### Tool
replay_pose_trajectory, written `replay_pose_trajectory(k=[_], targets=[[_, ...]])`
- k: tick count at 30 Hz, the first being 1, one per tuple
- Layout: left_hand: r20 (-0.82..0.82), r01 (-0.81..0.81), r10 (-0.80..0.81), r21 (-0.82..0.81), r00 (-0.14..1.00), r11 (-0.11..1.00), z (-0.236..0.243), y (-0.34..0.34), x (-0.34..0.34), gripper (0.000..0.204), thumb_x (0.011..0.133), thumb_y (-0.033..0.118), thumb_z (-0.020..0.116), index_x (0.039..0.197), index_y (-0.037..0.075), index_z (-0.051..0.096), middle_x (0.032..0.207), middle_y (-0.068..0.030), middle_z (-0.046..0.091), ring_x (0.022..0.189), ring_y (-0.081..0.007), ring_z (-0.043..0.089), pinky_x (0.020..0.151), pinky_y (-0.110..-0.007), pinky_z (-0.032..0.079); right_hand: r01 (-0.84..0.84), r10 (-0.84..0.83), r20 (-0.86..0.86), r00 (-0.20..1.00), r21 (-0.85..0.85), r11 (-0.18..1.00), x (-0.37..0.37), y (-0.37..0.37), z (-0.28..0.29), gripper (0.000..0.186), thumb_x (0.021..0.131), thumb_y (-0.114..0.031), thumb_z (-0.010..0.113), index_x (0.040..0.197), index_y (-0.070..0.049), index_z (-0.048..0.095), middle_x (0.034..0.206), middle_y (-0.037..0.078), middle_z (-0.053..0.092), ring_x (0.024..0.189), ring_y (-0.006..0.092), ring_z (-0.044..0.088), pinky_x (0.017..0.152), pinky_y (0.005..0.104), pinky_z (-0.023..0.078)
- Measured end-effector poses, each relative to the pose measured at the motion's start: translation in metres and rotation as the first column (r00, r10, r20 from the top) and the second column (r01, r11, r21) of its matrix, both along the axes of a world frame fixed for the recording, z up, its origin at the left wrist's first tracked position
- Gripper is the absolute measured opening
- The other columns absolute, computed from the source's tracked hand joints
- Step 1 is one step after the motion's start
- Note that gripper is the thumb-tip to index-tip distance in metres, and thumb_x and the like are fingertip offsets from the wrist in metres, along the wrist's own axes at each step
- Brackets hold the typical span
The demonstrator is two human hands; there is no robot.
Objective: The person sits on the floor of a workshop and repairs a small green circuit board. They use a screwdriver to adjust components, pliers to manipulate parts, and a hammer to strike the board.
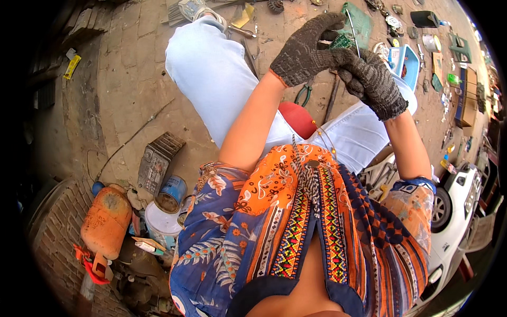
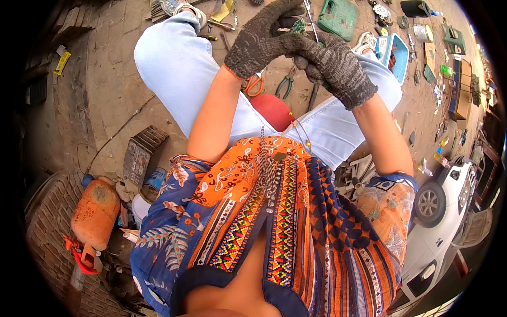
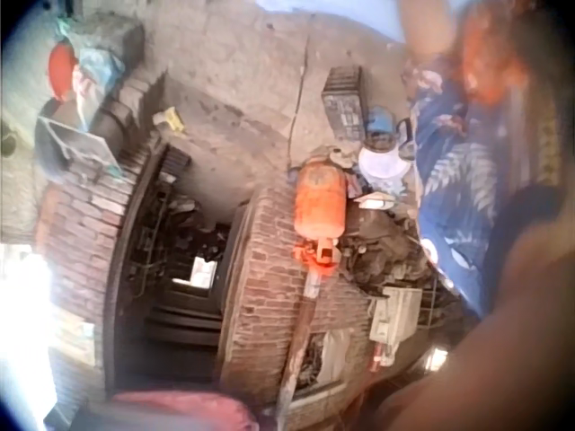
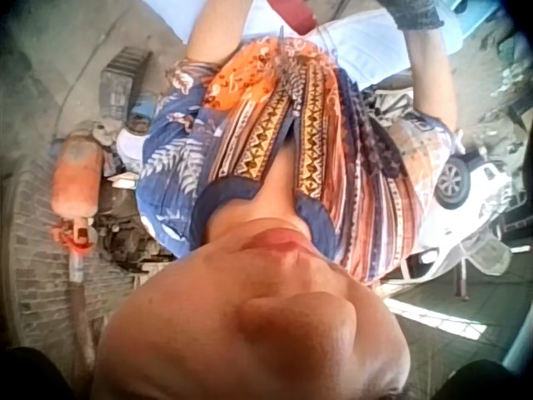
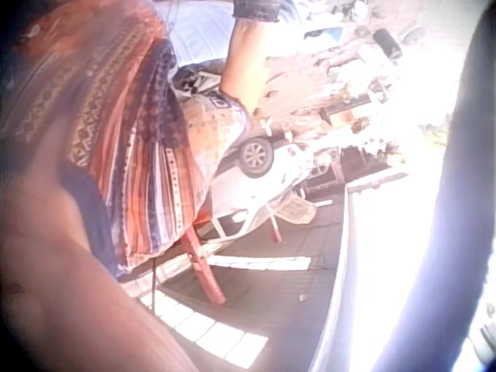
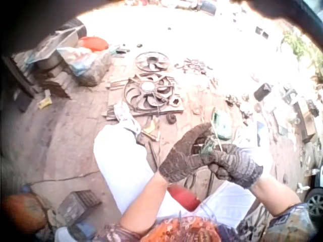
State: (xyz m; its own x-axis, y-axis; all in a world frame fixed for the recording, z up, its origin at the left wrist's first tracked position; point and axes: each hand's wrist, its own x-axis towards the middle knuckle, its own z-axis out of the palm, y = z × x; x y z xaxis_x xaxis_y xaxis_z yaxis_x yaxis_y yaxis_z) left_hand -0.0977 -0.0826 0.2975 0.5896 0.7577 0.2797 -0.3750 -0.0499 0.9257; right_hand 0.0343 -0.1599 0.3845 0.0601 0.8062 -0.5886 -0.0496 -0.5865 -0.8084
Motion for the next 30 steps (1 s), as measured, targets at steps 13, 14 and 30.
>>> replay_pose_trajectory(k=[13, 14, 30], targets=[[-0.138, -0.331, 0.301, -0.385, 0.944, 0.861, -0.034, 0.017, -0.004, 0.033, 0.084, 0.019, 0.062, 0.112, 0.002, 0.055, 0.09, -0.0081, 0.06, 0.076, -0.0134, 0.058, 0.063, -0.027, 0.05, -0.178, 0.115, 0.223, 0.968, 0.289, 0.941, -0.013, 0.005, -0.068, 0.027, 0.09, -0.031, 0.054, 0.103, -0.01, 0.065, 0.072, 0.0, 0.059, 0.05, 0.0041, 0.042, 0.044, 0.0192, 0.034], [-0.114, -0.331, 0.325, -0.56, 0.939, 0.76, -0.047, 0.014, -0.005, 0.03, 0.086, 0.021, 0.06, 0.109, 0.003, 0.056, 0.085, -0.0071, 0.059, 0.072, -0.0146, 0.056, 0.061, -0.029, 0.048, -0.195, 0.113, 0.246, 0.963, 0.342, 0.919, -0.014, 0.002, -0.076, 0.028, 0.09, -0.031, 0.053, 0.105, -0.01, 0.065, 0.073, 0.0, 0.059, 0.05, 0.0044, 0.041, 0.044, 0.0193, 0.034], [0.016, -0.094, 0.309, -0.937, 0.951, 0.336, -0.039, 0.022, 0.016, 0.041, 0.088, 0.034, 0.049, 0.111, 0.0, 0.054, 0.069, -0.0018, 0.05, 0.063, -0.017, 0.046, 0.058, -0.03, 0.041, 0.296, 0.263, 0.546, 0.795, -0.729, 0.617, -0.02, -0.081, -0.339, 0.071, 0.075, -0.047, 0.066, 0.131, -0.009, 0.042, 0.134, 0.021, 0.036, 0.129, 0.0339, 0.032, 0.103, 0.0416, 0.033]])
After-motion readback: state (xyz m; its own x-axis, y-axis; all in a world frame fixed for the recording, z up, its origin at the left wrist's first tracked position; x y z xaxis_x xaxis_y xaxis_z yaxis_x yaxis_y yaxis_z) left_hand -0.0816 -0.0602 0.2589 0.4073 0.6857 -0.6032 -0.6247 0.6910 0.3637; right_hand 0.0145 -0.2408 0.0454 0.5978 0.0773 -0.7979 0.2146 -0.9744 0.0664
